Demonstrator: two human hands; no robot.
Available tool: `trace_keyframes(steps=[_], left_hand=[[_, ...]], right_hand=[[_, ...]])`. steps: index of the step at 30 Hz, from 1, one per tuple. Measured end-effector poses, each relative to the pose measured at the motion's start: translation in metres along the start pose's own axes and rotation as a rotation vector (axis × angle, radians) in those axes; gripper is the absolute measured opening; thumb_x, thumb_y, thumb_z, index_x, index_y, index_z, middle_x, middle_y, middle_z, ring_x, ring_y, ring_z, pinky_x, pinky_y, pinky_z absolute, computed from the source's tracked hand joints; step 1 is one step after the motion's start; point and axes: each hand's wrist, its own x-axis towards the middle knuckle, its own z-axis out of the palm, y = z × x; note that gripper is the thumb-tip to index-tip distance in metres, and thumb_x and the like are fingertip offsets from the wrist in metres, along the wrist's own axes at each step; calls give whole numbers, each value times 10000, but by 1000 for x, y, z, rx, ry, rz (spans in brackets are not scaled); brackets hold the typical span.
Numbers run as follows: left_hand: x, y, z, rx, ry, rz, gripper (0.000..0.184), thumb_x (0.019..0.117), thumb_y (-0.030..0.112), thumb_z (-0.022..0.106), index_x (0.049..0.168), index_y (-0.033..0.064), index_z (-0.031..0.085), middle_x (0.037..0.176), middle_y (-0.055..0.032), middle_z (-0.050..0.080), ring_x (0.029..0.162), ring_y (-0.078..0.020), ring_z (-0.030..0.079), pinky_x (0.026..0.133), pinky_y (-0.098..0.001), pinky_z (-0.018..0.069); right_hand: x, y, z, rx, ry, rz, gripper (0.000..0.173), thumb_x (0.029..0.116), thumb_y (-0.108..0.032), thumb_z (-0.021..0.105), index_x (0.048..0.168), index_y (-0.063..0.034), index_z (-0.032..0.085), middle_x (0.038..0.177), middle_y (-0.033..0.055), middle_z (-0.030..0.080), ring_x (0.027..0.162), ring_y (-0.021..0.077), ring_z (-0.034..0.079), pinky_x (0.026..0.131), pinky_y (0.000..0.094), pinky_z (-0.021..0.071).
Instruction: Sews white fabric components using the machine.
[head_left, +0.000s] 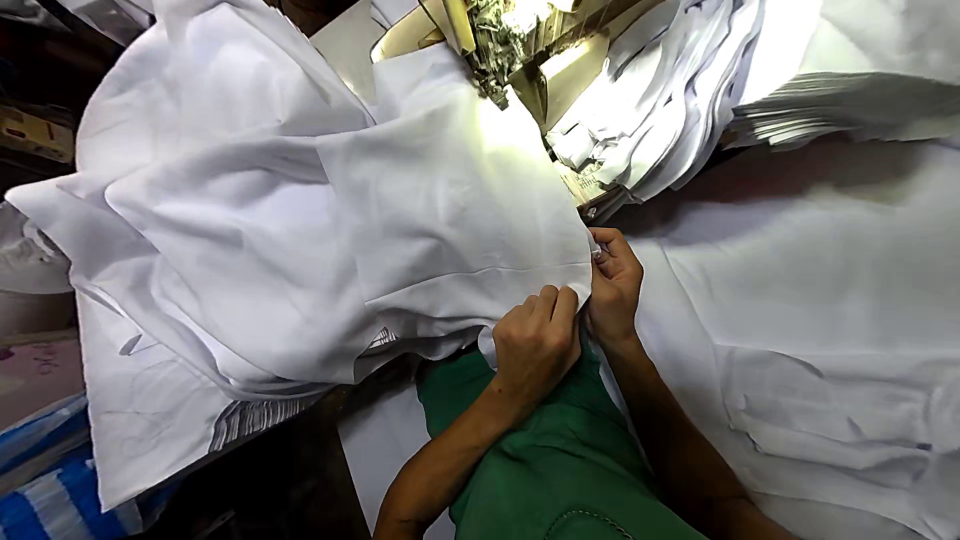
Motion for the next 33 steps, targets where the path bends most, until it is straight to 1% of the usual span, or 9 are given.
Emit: trace_keyframes(steps=[7, 14, 19, 22, 24, 26, 29, 31, 33], left_hand=[[20, -6, 7, 43, 48, -58, 69, 861, 128, 698, 836, 76, 735, 668, -35, 609, 528, -160, 590, 428, -286, 430], [47, -14, 13, 122, 74, -102, 72, 885, 112, 681, 925, 76, 728, 734, -43, 592, 529, -176, 568, 412, -303, 403], [61, -22, 15, 156, 41, -147, 114, 933, 117, 660, 1010, 58, 718, 783, -60, 591, 577, -192, 590, 443, -311, 437], [62, -27, 15, 148, -3, -156, 210, 912, 67, 665, 1109, 26, 721, 869, -95, 612, 642, -209, 617, 497, -320, 486], [56, -30, 13, 104, -45, -165, 311, 900, 21, 647, 1207, 14, 698, 932, -121, 620, 735, -236, 637, 576, -337, 526], [44, -33, 12, 77, -55, -185, 354, 905, 1, 619, 1252, 22, 681, 977, -135, 623, 845, -271, 631, 669, -367, 534], [26, -37, 2, 59, -23, -207, 394, 870, -23, 607, 1238, 72, 711, 1026, -140, 650, 950, -305, 619, 791, -419, 509], [21, -41, -16, 21, 3, -220, 327, 878, -45, 607, 1154, 83, 727, 1058, -154, 612, 1003, -308, 591, 844, -394, 512], [25, -46, -38, 30, 8, -220, 267, 875, -58, 616, 1086, 72, 716, 1088, -166, 558, 979, -283, 578, 802, -339, 521]], right_hand=[[18, 2, 9, 27, -67, 4, 324, 949, 68, 515, 1246, -53, 558, 968, 1, 716, 885, 65, 699, 796, 267, 598], [36, -4, 26, 36, -105, 51, 352, 994, 19, 504, 1337, -60, 488, 979, 12, 723, 849, 53, 707, 750, 242, 596], [44, -4, 33, -21, -145, 31, 219, 1038, -18, 505, 1231, -40, 605, 950, 17, 717, 828, 46, 687, 735, 226, 581], [40, 1, 37, -38, -140, 41, 175, 1029, -12, 512, 1164, -25, 623, 923, 27, 703, 810, 57, 676, 721, 233, 575], [32, 5, 38, -66, -136, 61, 163, 1016, -5, 521, 1141, -23, 624, 905, 26, 692, 797, 61, 670, 716, 235, 575], [23, 8, 39, -110, -122, 61, 157, 999, -3, 536, 1123, -23, 630, 885, 23, 676, 779, 63, 657, 698, 229, 568], [12, 1, 40, -144, -77, 0, 150, 993, -19, 562, 1123, -27, 636, 869, 0, 661, 759, 46, 641, 688, 207, 557], [12, -12, 41, -169, -44, -77, 121, 1016, -66, 595, 1122, -31, 642, 872, -21, 674, 760, 24, 653, 694, 194, 570], [16, -26, 42, -184, -37, -136, 107, 1015, -85, 612, 1102, -32, 645, 867, -28, 667, 744, 15, 646, 677, 186, 569]])
